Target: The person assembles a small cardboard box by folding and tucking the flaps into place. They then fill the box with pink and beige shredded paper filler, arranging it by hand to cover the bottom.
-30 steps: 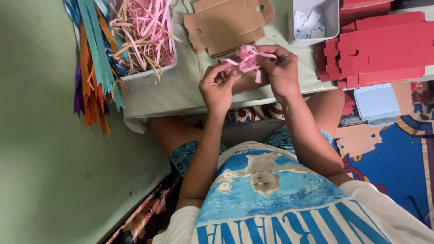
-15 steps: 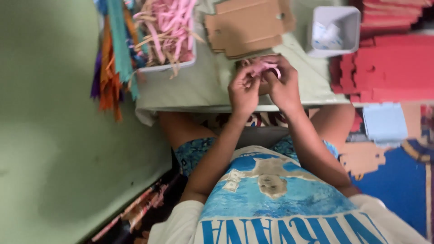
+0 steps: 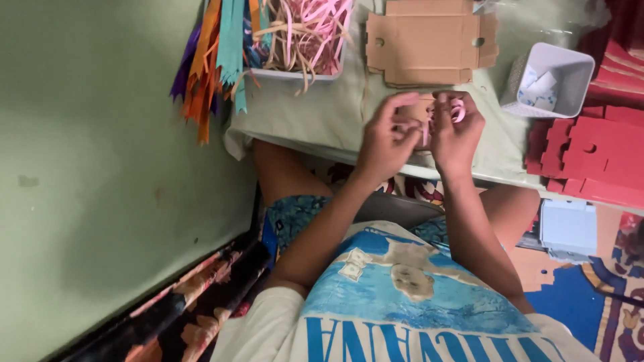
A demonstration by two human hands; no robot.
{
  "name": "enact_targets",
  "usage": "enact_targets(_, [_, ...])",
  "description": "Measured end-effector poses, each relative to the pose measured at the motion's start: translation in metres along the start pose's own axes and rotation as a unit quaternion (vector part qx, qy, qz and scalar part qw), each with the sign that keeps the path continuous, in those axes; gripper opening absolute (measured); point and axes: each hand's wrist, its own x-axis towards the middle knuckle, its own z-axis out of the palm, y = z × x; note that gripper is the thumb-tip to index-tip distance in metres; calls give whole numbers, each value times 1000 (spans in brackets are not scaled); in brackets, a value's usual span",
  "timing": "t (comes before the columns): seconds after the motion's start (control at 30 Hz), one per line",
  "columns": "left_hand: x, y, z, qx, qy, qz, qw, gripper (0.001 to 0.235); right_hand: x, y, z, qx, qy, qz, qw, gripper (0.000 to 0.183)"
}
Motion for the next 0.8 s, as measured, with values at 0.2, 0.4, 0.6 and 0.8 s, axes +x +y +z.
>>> enact_targets(0.2, [28,-18,-35,204,126,58,969,37,1,6,-7,74,46,57,995,11])
enact_targets(0.4, [99,-64,-45,253,15,-120,960,56,-8,-24,-8,1,-1,87,996,21])
enact_targets(0.6, [100,-38,-23,152,119,-88,977,35,-12,-23,-14,-18,-17,77,997,23])
enact_targets(0.8, [47,25,-7,140,-39,130,981,31,-7,-38,-11,42,-79,56,994,51])
